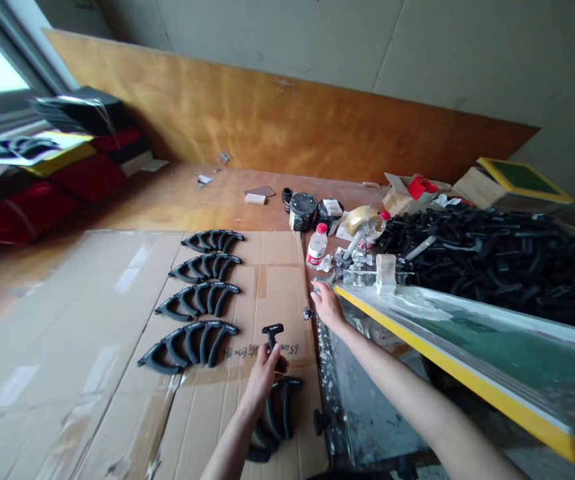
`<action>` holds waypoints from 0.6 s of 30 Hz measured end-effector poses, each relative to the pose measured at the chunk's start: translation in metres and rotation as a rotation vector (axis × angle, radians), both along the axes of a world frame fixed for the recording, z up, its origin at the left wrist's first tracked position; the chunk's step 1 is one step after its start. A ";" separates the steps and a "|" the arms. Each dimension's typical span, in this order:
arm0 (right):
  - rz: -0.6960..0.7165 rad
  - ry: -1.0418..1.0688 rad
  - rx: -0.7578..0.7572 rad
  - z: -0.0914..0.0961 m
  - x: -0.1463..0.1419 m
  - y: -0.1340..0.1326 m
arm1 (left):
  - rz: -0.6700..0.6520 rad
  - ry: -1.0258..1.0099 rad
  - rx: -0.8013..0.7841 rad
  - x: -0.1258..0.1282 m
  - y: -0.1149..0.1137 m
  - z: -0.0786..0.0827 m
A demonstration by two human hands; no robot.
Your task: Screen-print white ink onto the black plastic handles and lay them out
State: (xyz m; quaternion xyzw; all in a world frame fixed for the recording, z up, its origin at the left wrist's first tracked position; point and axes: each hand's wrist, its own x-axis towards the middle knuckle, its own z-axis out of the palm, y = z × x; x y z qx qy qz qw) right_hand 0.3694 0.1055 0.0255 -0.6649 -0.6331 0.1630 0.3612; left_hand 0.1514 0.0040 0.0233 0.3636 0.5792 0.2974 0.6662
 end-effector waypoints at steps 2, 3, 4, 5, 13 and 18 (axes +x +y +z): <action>-0.140 -0.006 -0.030 -0.008 -0.006 0.029 | -0.070 0.047 0.005 -0.006 0.012 -0.012; -0.204 0.001 -0.040 -0.012 -0.009 0.042 | -0.109 0.079 0.013 -0.007 0.017 -0.018; -0.252 0.017 -0.043 -0.014 -0.011 0.053 | -0.152 0.124 0.028 -0.009 0.021 -0.023; -0.280 0.040 -0.043 -0.016 -0.013 0.062 | -0.201 0.184 0.052 -0.010 0.025 -0.026; -0.087 0.162 -0.055 -0.016 -0.028 0.042 | -0.482 0.700 0.377 -0.010 0.037 -0.029; -0.014 0.090 -0.062 0.011 -0.023 -0.022 | -0.588 0.890 0.424 -0.017 0.051 -0.019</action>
